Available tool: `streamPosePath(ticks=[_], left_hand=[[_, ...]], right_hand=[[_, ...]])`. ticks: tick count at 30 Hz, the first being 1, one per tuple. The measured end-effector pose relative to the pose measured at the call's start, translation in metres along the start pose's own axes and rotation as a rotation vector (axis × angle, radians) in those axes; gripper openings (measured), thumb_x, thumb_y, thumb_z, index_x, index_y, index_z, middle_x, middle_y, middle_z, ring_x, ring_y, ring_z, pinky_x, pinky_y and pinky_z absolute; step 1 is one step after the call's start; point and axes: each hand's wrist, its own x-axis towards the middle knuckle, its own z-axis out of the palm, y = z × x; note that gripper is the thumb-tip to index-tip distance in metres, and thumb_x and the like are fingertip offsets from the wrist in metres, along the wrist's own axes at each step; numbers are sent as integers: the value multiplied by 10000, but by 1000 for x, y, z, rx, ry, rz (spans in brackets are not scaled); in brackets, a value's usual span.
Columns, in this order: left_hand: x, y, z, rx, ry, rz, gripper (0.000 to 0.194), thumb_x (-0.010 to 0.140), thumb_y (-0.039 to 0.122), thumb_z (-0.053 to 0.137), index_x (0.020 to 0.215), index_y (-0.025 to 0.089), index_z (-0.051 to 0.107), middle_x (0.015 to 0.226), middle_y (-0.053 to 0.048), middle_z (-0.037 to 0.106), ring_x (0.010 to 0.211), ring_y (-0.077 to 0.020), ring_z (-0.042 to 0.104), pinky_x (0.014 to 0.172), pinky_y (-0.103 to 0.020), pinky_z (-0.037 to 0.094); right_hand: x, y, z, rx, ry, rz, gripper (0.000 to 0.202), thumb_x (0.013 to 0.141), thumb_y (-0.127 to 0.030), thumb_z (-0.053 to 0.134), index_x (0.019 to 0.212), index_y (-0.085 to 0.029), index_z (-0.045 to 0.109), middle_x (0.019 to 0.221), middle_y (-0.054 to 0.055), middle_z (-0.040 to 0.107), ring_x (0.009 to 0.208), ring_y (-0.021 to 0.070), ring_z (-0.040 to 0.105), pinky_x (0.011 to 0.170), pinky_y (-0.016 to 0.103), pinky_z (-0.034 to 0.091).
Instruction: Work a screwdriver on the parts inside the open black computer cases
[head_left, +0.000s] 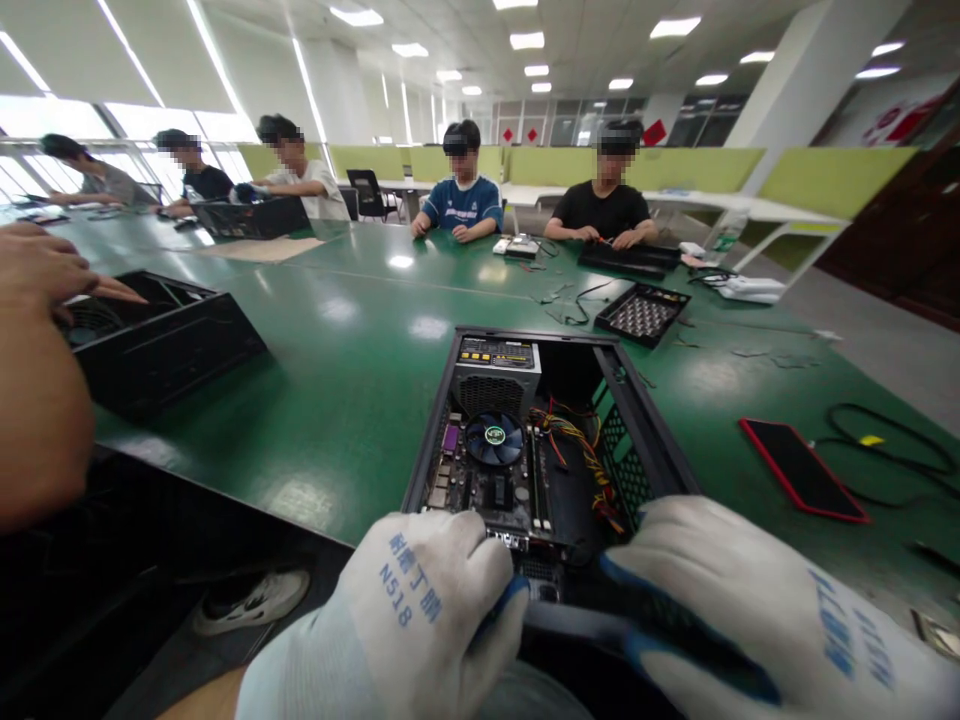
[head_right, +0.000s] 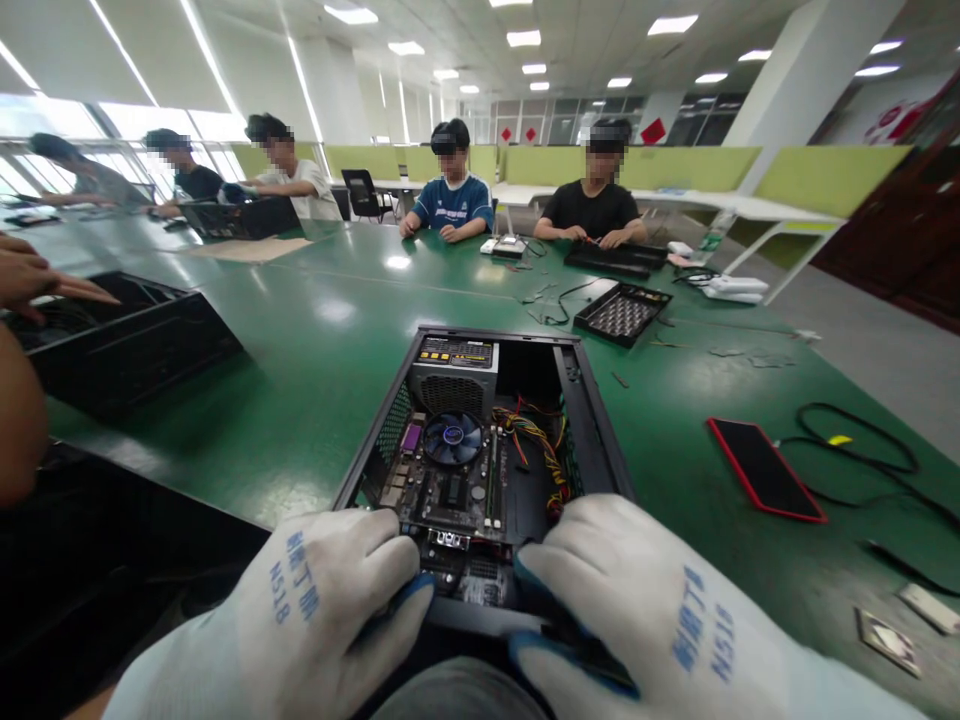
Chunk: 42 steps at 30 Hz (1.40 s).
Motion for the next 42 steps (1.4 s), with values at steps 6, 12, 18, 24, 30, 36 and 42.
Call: streamPosePath(ticks=[6,12,18,24,30,36,42], left_hand=[[1,1,-3,-11,-43,-25,175,997,287,529,825,255,535,799,-5,641,655,-204,608,572,-349,377],[-1,2,-2,-9,-61,-67,186,1001,311,536,823,256,543,795,-3,636,657,-200,596,588,-347,394],[-1,3,-1,-1,-42,-74,210,999,311,532,796,257,526,769,2,620,622,-191,552,562,-344,350],[1,3,-2,4,-34,-58,211,996,303,530,792,250,547,764,-9,630,641,-203,604,575,-356,380],[0,2,-2,-12,-15,-52,186,990,297,539,810,254,548,783,-5,635,654,-208,605,578,-360,380],[0,3,-2,1,-20,-58,199,993,306,530,800,260,544,767,-7,623,622,-212,589,544,-362,337],[2,4,-1,53,0,-61,212,982,305,539,774,266,548,732,-2,618,602,-228,616,535,-375,342]], right_hand=[[82,31,26,-271,-322,-30,260,1006,-433,641,1046,-194,737,1007,116,737,933,302,674,851,459,501],[136,32,67,-472,-671,-97,301,986,-390,672,1135,-145,760,1129,161,760,1086,334,697,914,444,498],[154,30,85,-478,-713,-116,220,990,-195,587,1098,-161,776,1138,146,789,1067,301,732,859,400,507],[155,41,77,-443,-732,-103,205,921,-242,671,1085,-182,777,1083,131,805,1029,289,753,816,366,514],[142,43,45,-425,-660,-28,217,896,-274,666,1052,-181,784,1055,129,800,1017,283,743,852,366,498],[125,67,30,-533,-683,103,219,904,-289,640,991,-182,810,1005,129,813,957,293,762,794,367,494],[138,93,38,-612,-646,186,237,913,-233,630,1033,-133,808,1037,175,808,1033,330,750,841,403,484]])
